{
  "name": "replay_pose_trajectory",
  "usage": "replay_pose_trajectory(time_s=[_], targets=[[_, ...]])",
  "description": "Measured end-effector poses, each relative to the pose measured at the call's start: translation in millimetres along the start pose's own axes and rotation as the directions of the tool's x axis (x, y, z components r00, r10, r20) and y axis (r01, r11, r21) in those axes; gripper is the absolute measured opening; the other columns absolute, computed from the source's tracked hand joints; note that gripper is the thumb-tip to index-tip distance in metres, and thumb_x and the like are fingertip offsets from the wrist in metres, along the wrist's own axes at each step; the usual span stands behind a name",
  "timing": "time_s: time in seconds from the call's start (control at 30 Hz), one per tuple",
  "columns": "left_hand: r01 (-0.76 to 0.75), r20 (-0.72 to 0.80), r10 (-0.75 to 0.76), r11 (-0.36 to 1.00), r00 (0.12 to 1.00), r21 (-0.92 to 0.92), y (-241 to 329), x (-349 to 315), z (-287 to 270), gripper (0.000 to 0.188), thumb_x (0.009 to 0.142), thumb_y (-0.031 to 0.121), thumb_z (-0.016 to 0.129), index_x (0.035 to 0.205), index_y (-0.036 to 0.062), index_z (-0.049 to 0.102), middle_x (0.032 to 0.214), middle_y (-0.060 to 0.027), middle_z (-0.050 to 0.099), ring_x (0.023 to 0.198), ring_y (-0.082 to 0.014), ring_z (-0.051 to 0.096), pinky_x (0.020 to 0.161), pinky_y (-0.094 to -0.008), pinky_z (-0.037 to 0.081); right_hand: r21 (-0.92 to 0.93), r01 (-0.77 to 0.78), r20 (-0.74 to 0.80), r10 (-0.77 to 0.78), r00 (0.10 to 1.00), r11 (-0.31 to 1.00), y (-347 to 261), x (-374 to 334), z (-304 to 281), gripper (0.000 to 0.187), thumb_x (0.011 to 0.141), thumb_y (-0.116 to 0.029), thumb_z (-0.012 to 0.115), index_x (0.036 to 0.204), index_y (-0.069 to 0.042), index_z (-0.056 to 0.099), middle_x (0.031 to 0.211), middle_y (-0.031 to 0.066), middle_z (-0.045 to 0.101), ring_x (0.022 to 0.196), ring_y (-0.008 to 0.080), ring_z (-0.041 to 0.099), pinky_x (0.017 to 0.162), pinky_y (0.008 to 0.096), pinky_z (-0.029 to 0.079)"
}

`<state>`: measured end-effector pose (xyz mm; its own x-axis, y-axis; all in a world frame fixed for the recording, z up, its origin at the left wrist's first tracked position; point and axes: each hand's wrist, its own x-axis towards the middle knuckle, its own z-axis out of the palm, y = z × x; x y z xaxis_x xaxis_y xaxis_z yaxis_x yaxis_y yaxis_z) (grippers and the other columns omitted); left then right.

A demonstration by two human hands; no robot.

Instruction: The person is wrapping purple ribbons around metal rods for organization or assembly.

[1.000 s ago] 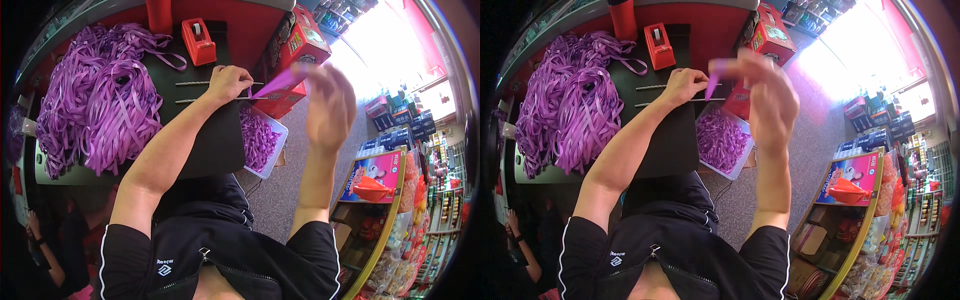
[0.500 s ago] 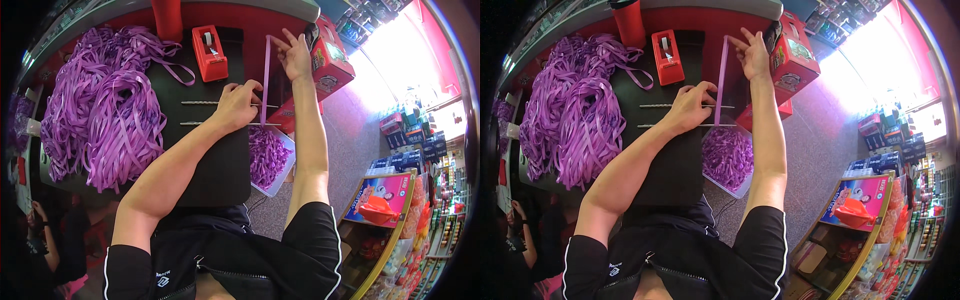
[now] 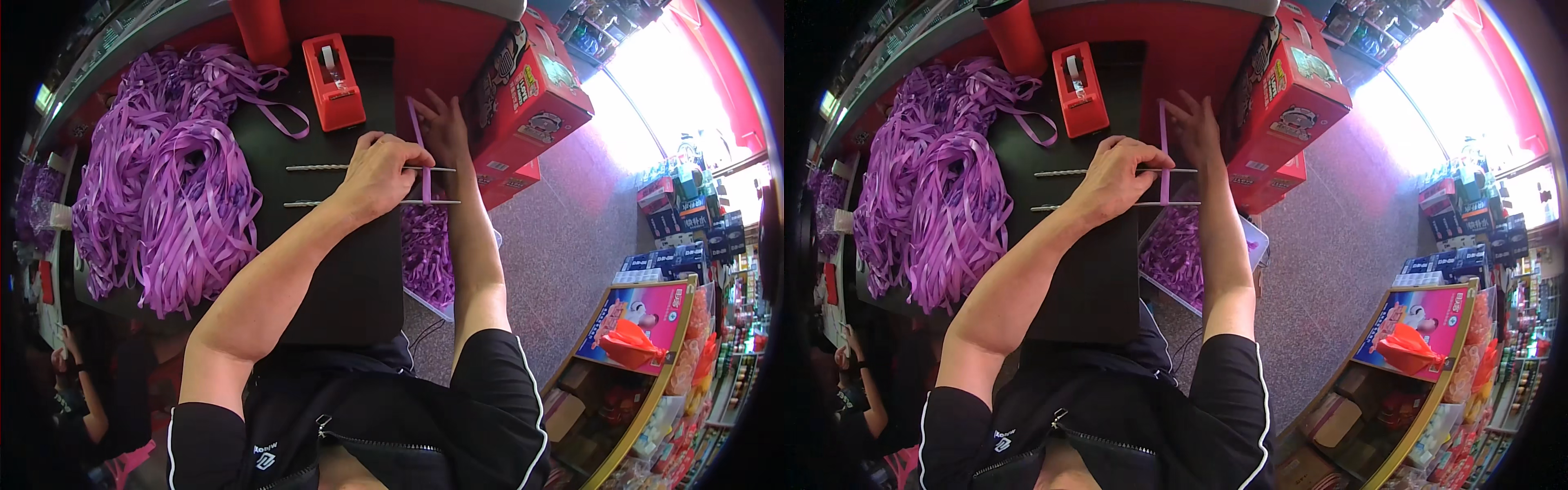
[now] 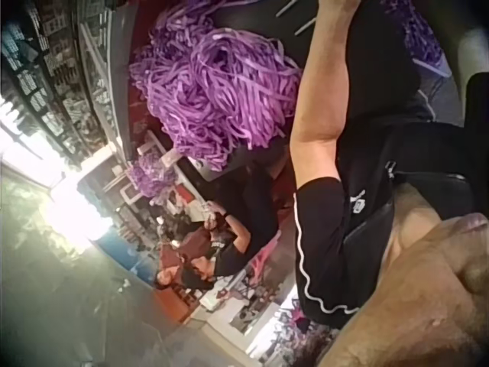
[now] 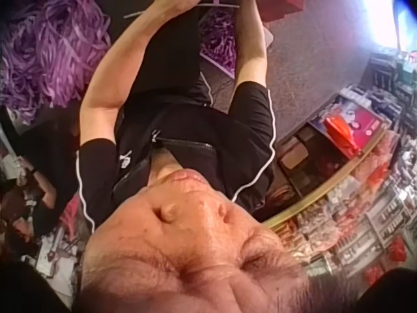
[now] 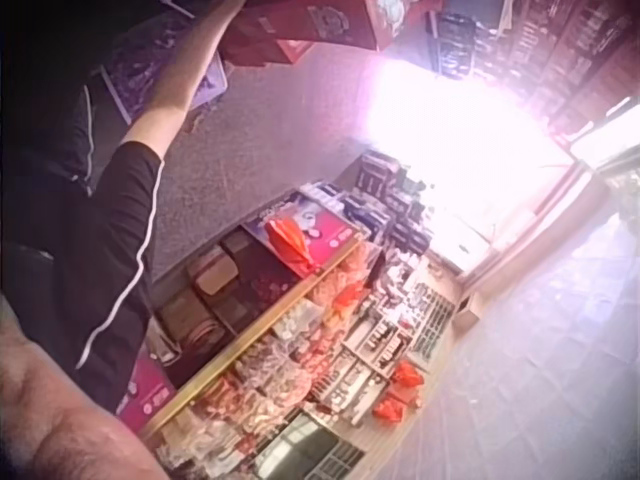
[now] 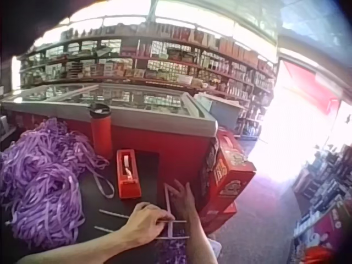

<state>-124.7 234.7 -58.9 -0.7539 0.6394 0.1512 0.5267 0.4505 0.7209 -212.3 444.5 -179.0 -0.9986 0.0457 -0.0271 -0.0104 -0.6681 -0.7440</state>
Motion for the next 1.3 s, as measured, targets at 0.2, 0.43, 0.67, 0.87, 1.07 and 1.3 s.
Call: replay_pose_trajectory(time_s=[0.2,0.43,0.67,0.87,1.07,1.3], targets=[[0.042,-0.007,-0.041,0.999,0.999,0.029,-0.3,-4.3,-2.6,0.022,0.082,0.005,0.061,0.100,0.0112,0.071,0.103,-0.0052,0.066,0.116,-0.0297,0.045,0.103,-0.0387,0.034,-0.104,-0.010,-0.010,0.009,1.000,0.995,10.4,4.7,-5.3,0.064,0.101,-0.052,0.022,0.143,-0.006,0.034,0.121,0.0179,0.062,0.080,0.0170,0.051,0.076,0.0273,0.041],[-0.011,-0.055,0.014,0.998,0.998,0.058,-7.2,-5.2,4.5,0.022,0.081,0.004,0.061,0.099,0.0103,0.071,0.101,-0.0061,0.066,0.115,-0.0297,0.046,0.102,-0.0392,0.034,-0.873,0.013,0.005,-0.018,1.000,0.487,97.9,-66.1,-61.4,0.058,0.100,-0.049,0.032,0.133,-0.005,0.050,0.115,0.0122,0.064,0.110,0.0230,0.059,0.094,0.0342,0.043],[-0.173,-0.115,0.181,0.982,0.977,0.081,-12.3,-3.4,6.6,0.020,0.080,0.006,0.064,0.097,0.0110,0.072,0.093,-0.0059,0.066,0.103,-0.0268,0.055,0.097,-0.0376,0.038,-0.665,0.092,-0.224,-0.315,0.922,0.741,120.4,-235.9,-23.6,0.054,0.102,-0.042,0.035,0.133,0.000,0.049,0.098,0.0114,0.069,0.096,0.0180,0.062,0.092,0.0318,0.043],[-0.142,-0.087,0.145,0.989,0.986,0.043,-13.4,-1.2,3.5,0.018,0.080,0.009,0.066,0.096,0.0119,0.073,0.090,-0.0071,0.066,0.098,-0.0256,0.057,0.092,-0.0371,0.041,-0.734,0.196,-0.191,-0.475,0.859,0.650,86.9,-320.1,25.1,0.047,0.102,-0.031,0.032,0.126,0.003,0.054,0.095,0.0114,0.071,0.099,0.0179,0.059,0.100,0.0354,0.035],[-0.203,-0.126,0.215,0.974,0.969,0.097,-18.6,-0.5,8.0,0.017,0.079,0.009,0.066,0.094,0.0114,0.073,0.087,-0.0053,0.068,0.094,-0.0242,0.058,0.091,-0.0363,0.041,-0.819,0.399,0.095,-0.588,0.803,0.412,43.5,-338.6,80.6,0.045,0.099,-0.031,0.037,0.116,0.003,0.062,0.091,0.0117,0.072,0.097,0.0182,0.047,0.095,0.0359,0.032],[-0.201,-0.099,0.204,0.979,0.974,0.042,-26.0,4.5,13.7,0.017,0.079,0.009,0.065,0.093,0.0120,0.073,0.087,-0.0030,0.070,0.096,-0.0219,0.059,0.097,-0.0378,0.035,-0.824,0.545,0.298,-0.701,0.648,0.153,13.7,-325.9,112.0,0.039,0.093,-0.022,0.038,0.106,0.001,0.067,0.083,0.0086,0.073,0.085,0.0190,0.042,0.087,0.0346,0.035]])
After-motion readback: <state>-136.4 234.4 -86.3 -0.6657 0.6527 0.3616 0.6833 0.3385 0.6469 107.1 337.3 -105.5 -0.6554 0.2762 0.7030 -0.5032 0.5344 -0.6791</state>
